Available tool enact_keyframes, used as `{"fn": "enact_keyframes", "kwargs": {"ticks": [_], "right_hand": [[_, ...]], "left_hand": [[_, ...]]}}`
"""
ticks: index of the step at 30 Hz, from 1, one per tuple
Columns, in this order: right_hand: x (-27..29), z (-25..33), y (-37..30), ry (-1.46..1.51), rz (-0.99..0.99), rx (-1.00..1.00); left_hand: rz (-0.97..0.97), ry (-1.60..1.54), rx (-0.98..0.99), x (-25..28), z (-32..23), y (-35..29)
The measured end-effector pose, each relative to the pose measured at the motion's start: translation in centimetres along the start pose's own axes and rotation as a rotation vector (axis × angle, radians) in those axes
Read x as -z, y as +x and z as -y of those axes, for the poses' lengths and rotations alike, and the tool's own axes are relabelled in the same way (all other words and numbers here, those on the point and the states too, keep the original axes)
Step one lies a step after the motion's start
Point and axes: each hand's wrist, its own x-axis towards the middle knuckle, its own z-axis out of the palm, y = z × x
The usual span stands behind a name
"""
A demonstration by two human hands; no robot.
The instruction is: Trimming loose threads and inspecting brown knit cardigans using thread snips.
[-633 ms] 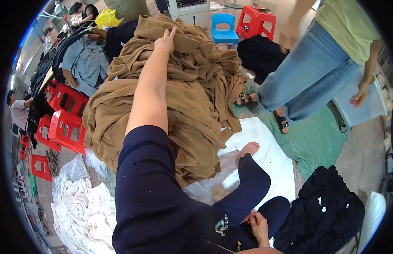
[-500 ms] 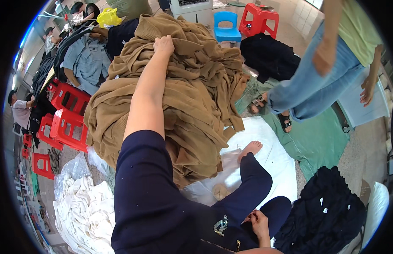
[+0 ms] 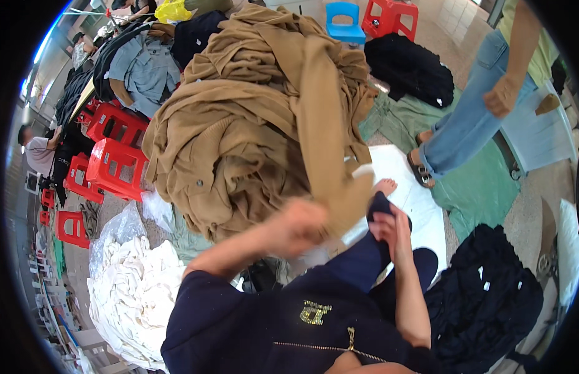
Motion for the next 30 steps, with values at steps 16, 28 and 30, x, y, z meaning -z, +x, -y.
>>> {"fn": "enact_keyframes", "kwargs": {"ticks": [16,28,30], "right_hand": [[0.1,9.0,-9.2,0.087,0.432,0.057],[13.4,21.6,-20.9,-0.519,-0.535,0.757],[13.1,23.1,-21.6,-0.672,-0.668,0.83]], "left_hand": [[-0.089,0.043,0.302,-8.8,13.0,6.8],[-0.34,0.331,-0.226,-5.5,6.5,23.4],[-0.496,0.508,-0.415,-4.1,0.1,23.5]]}}
